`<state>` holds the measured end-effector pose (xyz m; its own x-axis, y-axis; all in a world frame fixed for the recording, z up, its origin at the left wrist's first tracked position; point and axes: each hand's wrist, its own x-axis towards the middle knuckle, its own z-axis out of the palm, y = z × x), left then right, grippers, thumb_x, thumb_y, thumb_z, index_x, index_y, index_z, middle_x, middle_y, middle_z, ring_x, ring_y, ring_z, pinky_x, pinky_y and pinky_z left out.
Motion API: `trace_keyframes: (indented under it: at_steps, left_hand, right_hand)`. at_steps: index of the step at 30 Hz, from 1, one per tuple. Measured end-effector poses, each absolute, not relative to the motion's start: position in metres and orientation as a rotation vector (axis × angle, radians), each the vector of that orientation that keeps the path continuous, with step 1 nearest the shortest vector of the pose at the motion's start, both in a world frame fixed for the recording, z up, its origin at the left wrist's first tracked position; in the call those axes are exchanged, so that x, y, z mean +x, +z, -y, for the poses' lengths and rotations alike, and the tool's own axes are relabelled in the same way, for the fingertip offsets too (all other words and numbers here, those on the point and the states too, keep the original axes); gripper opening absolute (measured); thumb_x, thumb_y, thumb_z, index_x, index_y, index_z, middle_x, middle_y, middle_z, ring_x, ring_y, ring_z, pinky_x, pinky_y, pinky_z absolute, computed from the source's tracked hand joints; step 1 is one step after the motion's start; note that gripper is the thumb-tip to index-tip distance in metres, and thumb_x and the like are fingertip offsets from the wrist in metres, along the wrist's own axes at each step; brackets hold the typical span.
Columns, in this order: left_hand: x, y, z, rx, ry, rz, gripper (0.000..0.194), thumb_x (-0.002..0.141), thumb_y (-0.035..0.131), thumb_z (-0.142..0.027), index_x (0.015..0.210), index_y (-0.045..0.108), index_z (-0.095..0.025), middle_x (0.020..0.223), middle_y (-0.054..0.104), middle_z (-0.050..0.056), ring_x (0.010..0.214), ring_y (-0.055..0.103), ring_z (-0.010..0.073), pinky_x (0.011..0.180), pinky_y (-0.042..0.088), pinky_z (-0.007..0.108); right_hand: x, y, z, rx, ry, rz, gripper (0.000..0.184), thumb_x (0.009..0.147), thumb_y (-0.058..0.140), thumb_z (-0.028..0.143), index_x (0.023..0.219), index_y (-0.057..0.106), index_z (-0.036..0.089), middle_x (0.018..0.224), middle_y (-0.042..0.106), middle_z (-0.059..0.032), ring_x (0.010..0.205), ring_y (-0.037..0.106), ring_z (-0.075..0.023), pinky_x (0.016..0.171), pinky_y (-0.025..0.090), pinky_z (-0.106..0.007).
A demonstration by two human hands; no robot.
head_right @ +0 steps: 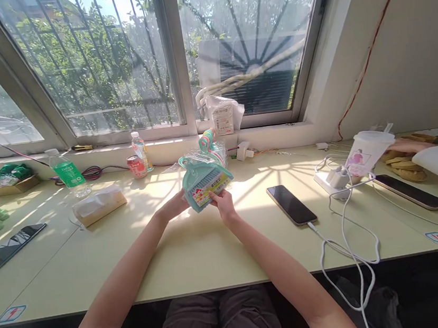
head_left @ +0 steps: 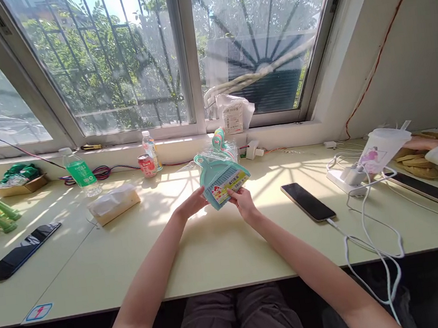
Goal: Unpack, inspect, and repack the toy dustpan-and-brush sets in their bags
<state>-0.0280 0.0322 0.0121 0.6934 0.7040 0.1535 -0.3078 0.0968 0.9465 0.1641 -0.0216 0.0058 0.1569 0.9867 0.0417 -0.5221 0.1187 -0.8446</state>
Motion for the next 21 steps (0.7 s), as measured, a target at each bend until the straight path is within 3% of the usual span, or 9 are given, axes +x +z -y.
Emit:
trace_keyframes:
  at_steps: [4,8,15,21]
  left_hand:
    - [-0.035,0.014,-0.03,1.253,0.895,-0.396,0.066,0.084,0.059,-0.068,0.125,0.065,-0.017,0.132,0.065,0.014,0.133,0.052,0.0314,0.116,0.032,0.049]
    - [-0.027,0.011,-0.026,1.243,0.791,-0.492,0.055,0.082,0.067,-0.059,0.119,0.068,-0.019,0.13,0.067,0.013,0.128,0.056,0.0309,0.115,0.035,0.05]
    - [-0.006,0.013,-0.02,1.136,0.913,-0.485,0.048,0.085,0.064,-0.046,0.121,0.066,-0.014,0.126,0.068,0.014,0.13,0.055,0.0329,0.115,0.038,0.05]
    - [0.017,0.008,-0.008,1.062,0.94,-0.562,0.043,0.084,0.069,-0.04,0.12,0.066,-0.016,0.125,0.069,0.012,0.122,0.061,0.0303,0.111,0.044,0.047]
  right_hand:
    - [0.162,0.003,0.023,-0.791,1.302,0.765,0.029,0.065,0.087,0.022,0.085,0.068,0.016,0.093,0.077,-0.0068,0.085,0.073,-0.0208,0.082,0.064,-0.038]
    - [0.166,0.008,0.023,-0.813,1.294,0.798,0.03,0.063,0.088,0.022,0.084,0.069,0.016,0.091,0.077,-0.0065,0.083,0.073,-0.0204,0.079,0.064,-0.037]
    - [0.176,0.022,0.021,-0.846,1.278,0.831,0.034,0.058,0.091,0.021,0.083,0.068,0.016,0.09,0.077,-0.0066,0.084,0.073,-0.0226,0.078,0.064,-0.04]
    - [0.177,0.019,0.021,-0.84,1.242,0.731,0.027,0.062,0.088,0.017,0.082,0.069,0.015,0.088,0.076,-0.0055,0.08,0.073,-0.0193,0.078,0.064,-0.035]
